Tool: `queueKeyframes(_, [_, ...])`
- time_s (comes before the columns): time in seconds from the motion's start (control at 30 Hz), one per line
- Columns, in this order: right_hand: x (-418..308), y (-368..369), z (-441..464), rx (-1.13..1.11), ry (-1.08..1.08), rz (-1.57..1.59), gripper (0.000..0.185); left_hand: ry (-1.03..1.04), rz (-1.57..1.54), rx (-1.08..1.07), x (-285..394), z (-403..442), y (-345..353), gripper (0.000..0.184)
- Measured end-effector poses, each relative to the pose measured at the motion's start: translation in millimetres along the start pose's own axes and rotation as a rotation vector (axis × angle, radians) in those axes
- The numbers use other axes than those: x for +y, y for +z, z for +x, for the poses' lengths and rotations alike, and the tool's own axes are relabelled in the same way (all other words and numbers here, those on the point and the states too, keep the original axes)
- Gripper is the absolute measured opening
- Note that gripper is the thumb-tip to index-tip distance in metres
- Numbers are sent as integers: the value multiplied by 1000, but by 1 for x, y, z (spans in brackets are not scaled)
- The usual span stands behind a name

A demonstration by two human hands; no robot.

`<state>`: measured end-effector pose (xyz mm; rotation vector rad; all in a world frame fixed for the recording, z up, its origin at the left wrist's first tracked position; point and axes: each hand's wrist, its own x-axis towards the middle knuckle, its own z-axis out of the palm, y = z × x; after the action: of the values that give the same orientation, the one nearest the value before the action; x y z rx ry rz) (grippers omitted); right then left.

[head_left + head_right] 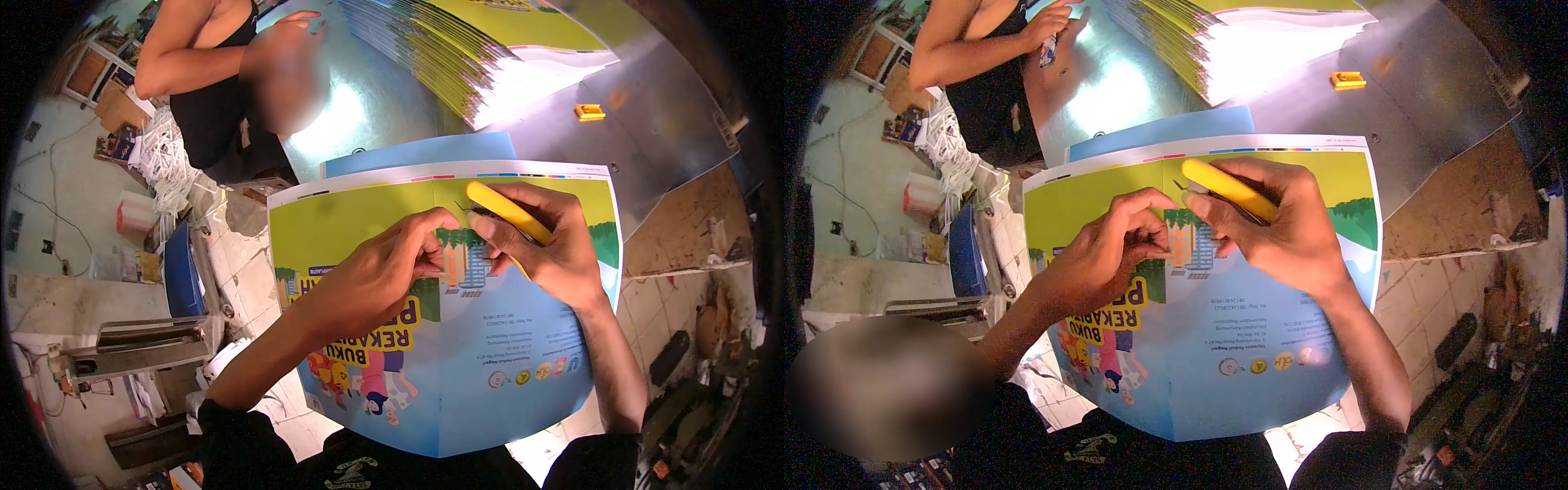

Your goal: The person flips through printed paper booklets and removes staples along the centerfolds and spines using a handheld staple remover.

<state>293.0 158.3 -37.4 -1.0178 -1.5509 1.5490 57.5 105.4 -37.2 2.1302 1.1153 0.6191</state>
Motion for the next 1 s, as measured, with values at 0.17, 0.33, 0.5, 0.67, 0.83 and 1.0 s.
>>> queueKeyframes(0.17, [-2, 3, 0, 12, -26, -14, 32, 19, -102, 176, -12, -6, 6, 42])
queueKeyframes(0.33, [1, 7, 0, 60, -32, 4, 28, 9, 467, 688, -34, -43, -44, 34])
queueKeyframes(0.5, [1, 2, 0, -12, -78, -59, 35, -232, 549, 838, -56, -96, -47, 59])
queueKeyframes(0.67, [-7, 3, 3, 16, -36, -35, 36, -24, 216, 220, 27, -84, 0, 53])
queueKeyframes(0.83, [-7, 3, 12, 81, -31, -43, 33, 85, 522, -280, 65, -77, 16, 79])
queueKeyframes(1.0, [-3, -2, 13, 179, -281, -247, 28, 49, 478, -296, 55, -69, 21, 88])
